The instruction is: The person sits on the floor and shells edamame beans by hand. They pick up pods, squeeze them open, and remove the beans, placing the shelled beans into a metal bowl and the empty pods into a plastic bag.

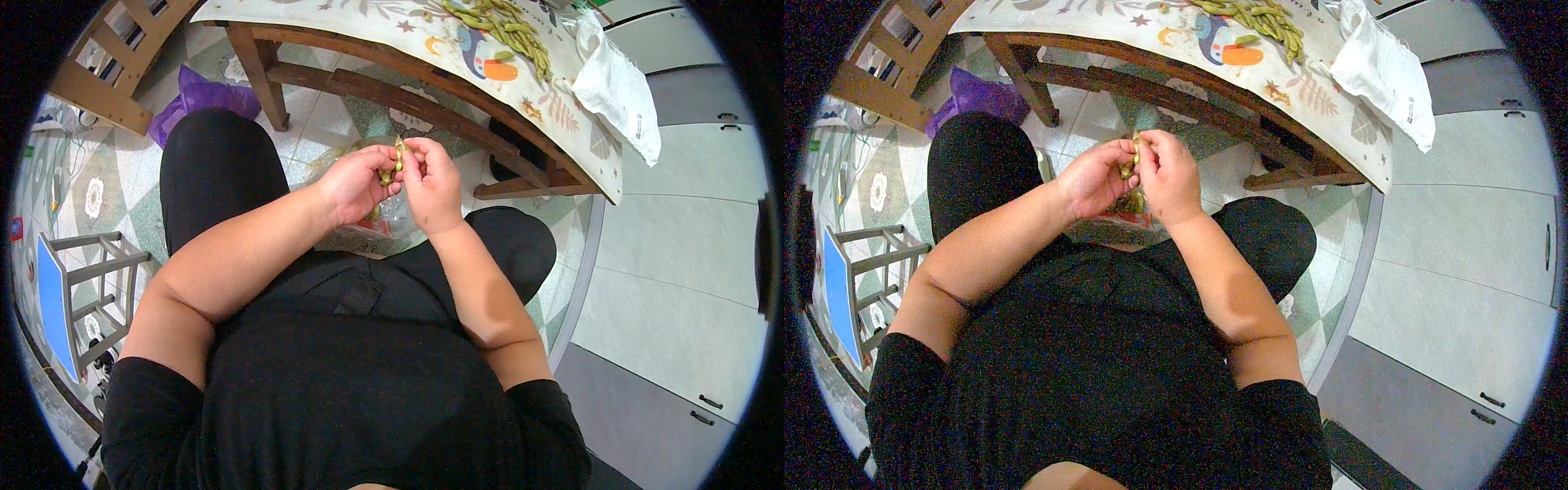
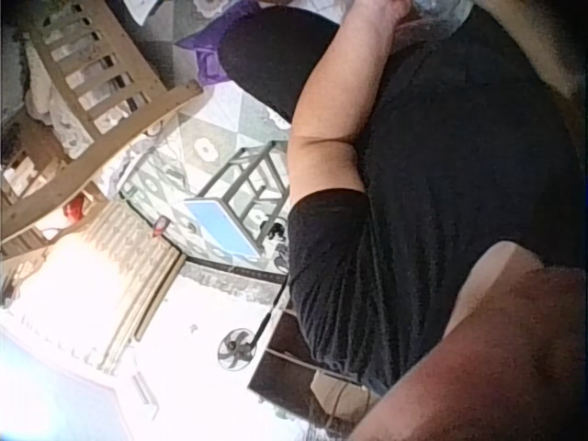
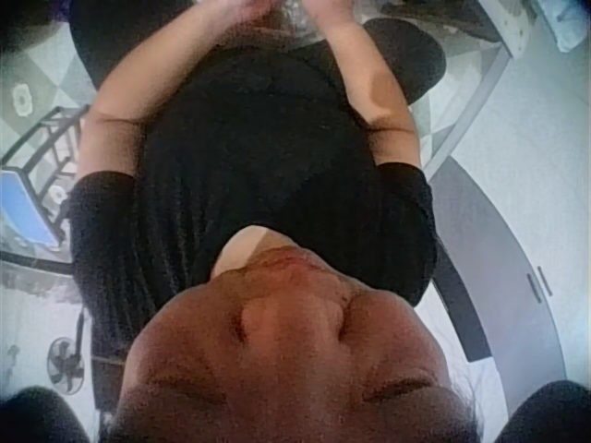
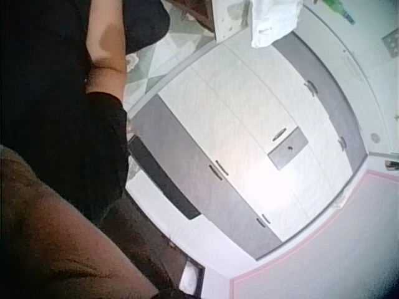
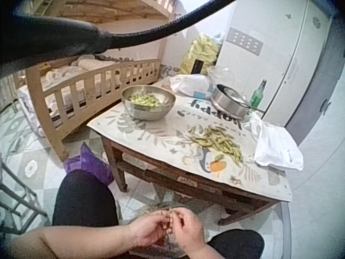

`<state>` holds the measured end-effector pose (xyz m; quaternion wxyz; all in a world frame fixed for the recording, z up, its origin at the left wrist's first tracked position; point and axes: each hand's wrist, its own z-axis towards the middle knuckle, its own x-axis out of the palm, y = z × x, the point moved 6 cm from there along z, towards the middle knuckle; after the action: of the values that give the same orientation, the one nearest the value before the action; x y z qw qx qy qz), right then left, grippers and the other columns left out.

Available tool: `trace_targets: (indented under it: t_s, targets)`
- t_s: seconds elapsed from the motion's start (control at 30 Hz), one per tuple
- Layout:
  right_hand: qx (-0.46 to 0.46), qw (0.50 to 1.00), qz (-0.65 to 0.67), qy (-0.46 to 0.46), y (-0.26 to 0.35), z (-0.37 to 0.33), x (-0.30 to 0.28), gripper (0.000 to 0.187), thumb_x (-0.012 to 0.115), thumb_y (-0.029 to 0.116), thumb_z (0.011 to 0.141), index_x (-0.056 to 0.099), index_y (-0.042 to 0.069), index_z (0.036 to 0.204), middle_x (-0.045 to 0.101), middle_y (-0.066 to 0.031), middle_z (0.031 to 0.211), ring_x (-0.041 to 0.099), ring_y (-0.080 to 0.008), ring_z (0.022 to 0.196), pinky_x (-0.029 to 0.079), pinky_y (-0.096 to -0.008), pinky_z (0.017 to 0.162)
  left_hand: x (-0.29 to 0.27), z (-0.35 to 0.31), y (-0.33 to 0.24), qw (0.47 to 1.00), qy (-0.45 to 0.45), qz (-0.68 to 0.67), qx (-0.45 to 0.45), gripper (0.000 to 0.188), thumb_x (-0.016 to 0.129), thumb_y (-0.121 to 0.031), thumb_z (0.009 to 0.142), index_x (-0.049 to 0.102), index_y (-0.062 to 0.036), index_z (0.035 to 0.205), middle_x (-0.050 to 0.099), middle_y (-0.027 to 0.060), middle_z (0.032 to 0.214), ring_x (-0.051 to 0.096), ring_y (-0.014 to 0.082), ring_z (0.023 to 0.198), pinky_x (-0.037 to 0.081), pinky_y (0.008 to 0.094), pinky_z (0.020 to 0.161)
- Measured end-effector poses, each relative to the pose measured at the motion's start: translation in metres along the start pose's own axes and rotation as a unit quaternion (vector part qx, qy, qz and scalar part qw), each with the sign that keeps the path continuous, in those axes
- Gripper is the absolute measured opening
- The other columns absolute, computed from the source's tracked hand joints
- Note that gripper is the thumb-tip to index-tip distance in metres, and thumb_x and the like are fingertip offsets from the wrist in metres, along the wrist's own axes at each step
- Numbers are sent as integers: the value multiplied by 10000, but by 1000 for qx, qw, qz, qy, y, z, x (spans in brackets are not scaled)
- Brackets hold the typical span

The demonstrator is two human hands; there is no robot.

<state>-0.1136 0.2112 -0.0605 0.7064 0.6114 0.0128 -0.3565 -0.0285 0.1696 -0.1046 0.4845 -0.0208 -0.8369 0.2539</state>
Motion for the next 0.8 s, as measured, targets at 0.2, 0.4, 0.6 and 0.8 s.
trace_targets:
  t_s: [0.2, 0.4, 0.6, 0.8]
  targets:
    - [81, 990, 113, -20, -8, 4, -9, 134, 498, 40, 816, 495, 10, 946, 537, -7, 786, 489, -42, 716, 400, -172, 647, -9, 4, -5, 1000, -19, 6, -9, 137, 459, -173, 821, 517, -61, 872, 513, 11, 774, 487, 122, 712, 401, 236, 634]
    - [85, 981, 170, -28, -8, 4, -13, 120, 501, 47, 817, 509, 13, 932, 537, 1, 784, 477, -30, 683, 385, -157, 616, -3, 1, -7, 999, -44, 1, -16, 139, 458, -184, 833, 519, -60, 845, 477, -2, 692, 451, 105, 627, 372, 229, 557]
    - [33, 997, 50, -43, 2, 4, -23, 85, 509, 74, 814, 563, 10, 830, 541, 17, 726, 464, -29, 637, 383, -171, 579, -13, 1, -19, 994, -104, 29, 32, 165, 500, -239, 824, 486, -91, 753, 408, -27, 618, 357, 86, 539, 300, 219, 487]
    - [-154, 966, -137, -157, 40, 42, -68, 88, 536, 92, 770, 567, 13, 749, 571, -86, 711, 531, -182, 625, 425, -276, 592, -17, -1, -15, 995, -98, 33, -1, 165, 535, -249, 805, 464, -114, 742, 389, -37, 606, 333, 72, 515, 272, 205, 466]
